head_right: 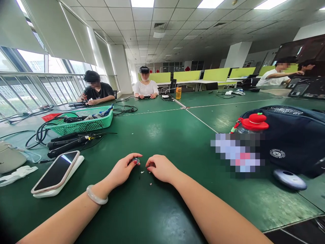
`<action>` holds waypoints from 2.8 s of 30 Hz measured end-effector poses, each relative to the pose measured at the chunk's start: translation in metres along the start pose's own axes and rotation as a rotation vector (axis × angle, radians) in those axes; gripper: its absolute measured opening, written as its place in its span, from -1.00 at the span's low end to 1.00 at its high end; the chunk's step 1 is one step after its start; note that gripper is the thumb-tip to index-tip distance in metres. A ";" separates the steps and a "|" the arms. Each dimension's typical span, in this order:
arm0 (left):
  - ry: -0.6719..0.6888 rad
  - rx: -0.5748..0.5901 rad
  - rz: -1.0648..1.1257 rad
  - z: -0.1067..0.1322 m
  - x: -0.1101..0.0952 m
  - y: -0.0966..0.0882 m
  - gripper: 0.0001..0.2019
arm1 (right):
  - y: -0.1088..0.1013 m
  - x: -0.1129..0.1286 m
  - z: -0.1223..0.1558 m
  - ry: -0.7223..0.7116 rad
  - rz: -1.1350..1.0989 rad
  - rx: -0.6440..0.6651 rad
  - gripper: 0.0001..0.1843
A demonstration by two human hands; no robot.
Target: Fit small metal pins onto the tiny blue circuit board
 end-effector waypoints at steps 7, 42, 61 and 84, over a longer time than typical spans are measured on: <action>0.026 -0.001 -0.088 0.000 -0.003 -0.001 -0.69 | 0.008 0.001 0.001 -0.089 0.098 0.030 -0.84; -0.041 0.044 -0.054 0.000 -0.002 0.000 -0.64 | -0.004 0.000 0.004 0.134 0.115 -0.101 -0.87; -0.053 0.057 -0.121 -0.001 0.000 0.001 -0.65 | 0.002 0.009 0.006 0.065 0.396 0.019 -0.81; -0.038 0.059 -0.105 0.001 -0.001 0.001 -0.66 | -0.003 0.013 0.013 -0.036 0.091 0.182 -0.87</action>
Point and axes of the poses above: each hand's wrist, its own z-axis away from the middle knuckle, its own y-axis out of the palm, x = y × z, the point moved 3 cm from there along -z, towards the middle knuckle, and after that the axes turned 7 degrees about -z, right-handed, at the moved point
